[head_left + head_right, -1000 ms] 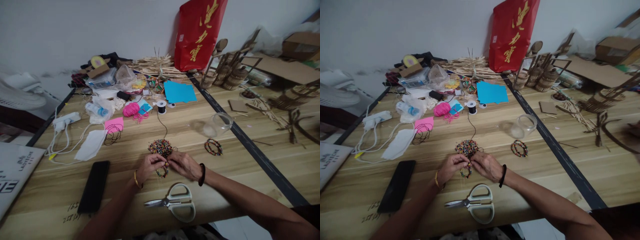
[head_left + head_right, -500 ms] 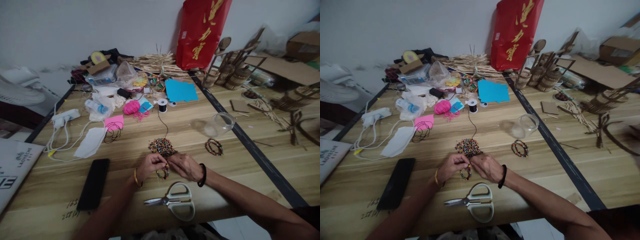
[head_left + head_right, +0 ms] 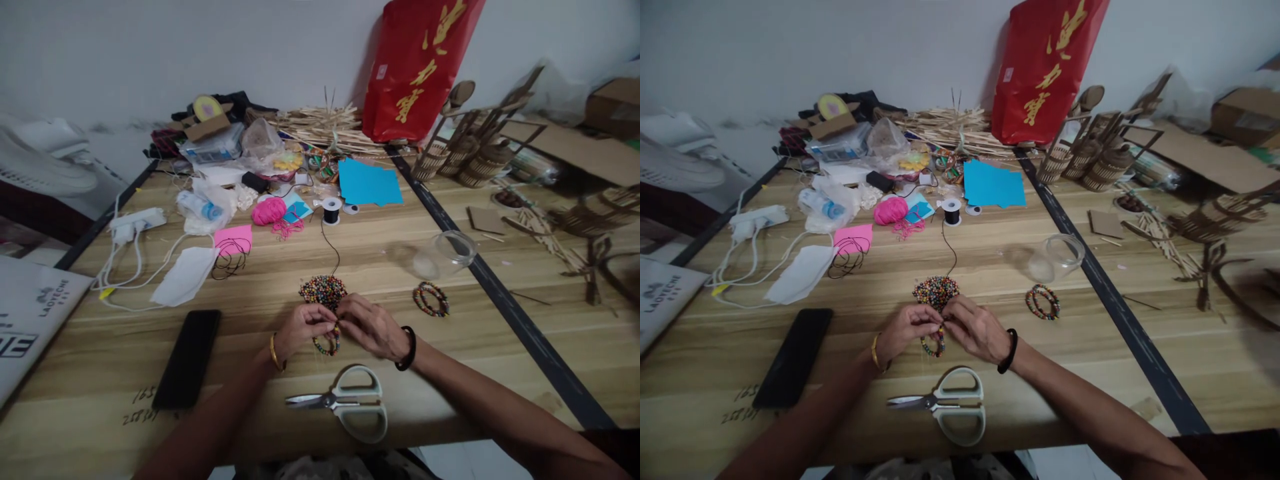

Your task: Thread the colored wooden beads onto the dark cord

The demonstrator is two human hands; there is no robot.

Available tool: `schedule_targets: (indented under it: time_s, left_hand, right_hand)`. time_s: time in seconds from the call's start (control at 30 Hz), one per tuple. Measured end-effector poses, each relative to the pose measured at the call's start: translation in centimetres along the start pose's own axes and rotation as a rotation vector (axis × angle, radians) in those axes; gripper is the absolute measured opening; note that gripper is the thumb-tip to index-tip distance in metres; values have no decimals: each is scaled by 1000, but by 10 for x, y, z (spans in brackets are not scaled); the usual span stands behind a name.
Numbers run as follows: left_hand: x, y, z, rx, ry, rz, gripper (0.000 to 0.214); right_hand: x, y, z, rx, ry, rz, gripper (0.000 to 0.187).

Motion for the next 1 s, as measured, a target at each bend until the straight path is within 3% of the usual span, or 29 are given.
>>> schedule_targets:
  time_s: [0.23,1.0]
  left_hand:
    - [2,0,-1,-4,32,14,37]
    - [1,0,2,11,11,10,33]
  right_hand:
    - [6,4,8,-123,-4,109,17]
    - [11,6,5,-82,15,111,10]
Point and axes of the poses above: each hand's wrist, its own y-axis away from the middle knuckle, its own x-axis out of the palm, z = x × y, the point moved 6 cm from there along -y, towards the middle knuckle, and after that the axes turned 9 degrees about -z, right-handed, at the moved point
